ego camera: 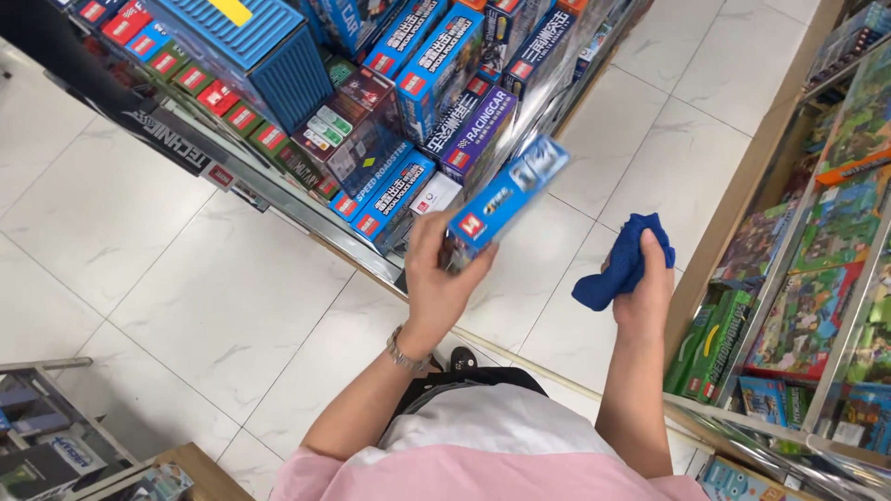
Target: Cleaning and dusting books and toy boxes on library shelves using a cloth.
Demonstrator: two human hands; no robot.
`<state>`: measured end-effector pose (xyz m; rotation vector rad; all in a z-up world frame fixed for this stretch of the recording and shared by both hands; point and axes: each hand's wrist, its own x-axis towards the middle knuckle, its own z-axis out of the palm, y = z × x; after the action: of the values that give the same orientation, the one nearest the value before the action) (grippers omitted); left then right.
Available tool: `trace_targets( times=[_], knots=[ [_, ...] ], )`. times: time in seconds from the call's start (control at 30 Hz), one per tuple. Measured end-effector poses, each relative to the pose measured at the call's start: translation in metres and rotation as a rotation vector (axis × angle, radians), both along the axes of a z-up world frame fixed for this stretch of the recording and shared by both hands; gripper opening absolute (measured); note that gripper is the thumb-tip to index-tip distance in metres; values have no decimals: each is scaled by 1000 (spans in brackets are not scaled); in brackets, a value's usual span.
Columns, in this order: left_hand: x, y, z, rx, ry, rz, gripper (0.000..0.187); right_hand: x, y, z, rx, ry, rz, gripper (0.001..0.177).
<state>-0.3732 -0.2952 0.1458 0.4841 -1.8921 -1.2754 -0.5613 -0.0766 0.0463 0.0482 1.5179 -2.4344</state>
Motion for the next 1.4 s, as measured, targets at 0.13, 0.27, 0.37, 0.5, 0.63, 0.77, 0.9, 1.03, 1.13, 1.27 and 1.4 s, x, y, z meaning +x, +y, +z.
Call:
trace_targets(
  times=[0.13, 0.27, 0.37, 0.5, 0.63, 0.77, 0.9, 1.03, 1.13, 1.27, 1.4],
  knots=[
    [-50, -31, -13, -130, 97, 145, 50, 26, -40, 2, -8, 2, 87, 31],
    [-99, -60, -26, -169, 118, 245, 53, 40, -74, 23, 51, 102, 239, 35],
    [-122, -75, -44, -185, 46, 291, 56, 44, -84, 37, 88, 187, 315, 37],
    [-128, -79, -52, -244, -49, 359, 72, 39, -88, 31, 85, 178, 311, 39],
    [-94, -70, -31, -285, -6, 340, 87, 41, -99, 39, 66, 167, 316, 41],
    [-35, -71, -22, -491, 52, 439, 86, 43, -125, 62, 125, 305, 366, 55],
    [10, -97, -24, -443, 126, 647, 88, 43, -158, 67, 323, 539, 421, 73],
    [12, -119, -34, -248, 53, 613, 94, 34, -199, 63, 527, 770, 361, 86],
    [7, -125, -43, -229, -22, 549, 89, 25, -222, 59, 640, 893, 242, 90],
    [1, -133, -50, -267, -35, 536, 85, 18, -240, 61, 631, 829, 223, 80],
    [-2, -136, -57, -240, -47, 515, 81, 19, -246, 67, 677, 870, 217, 76]
  ],
)
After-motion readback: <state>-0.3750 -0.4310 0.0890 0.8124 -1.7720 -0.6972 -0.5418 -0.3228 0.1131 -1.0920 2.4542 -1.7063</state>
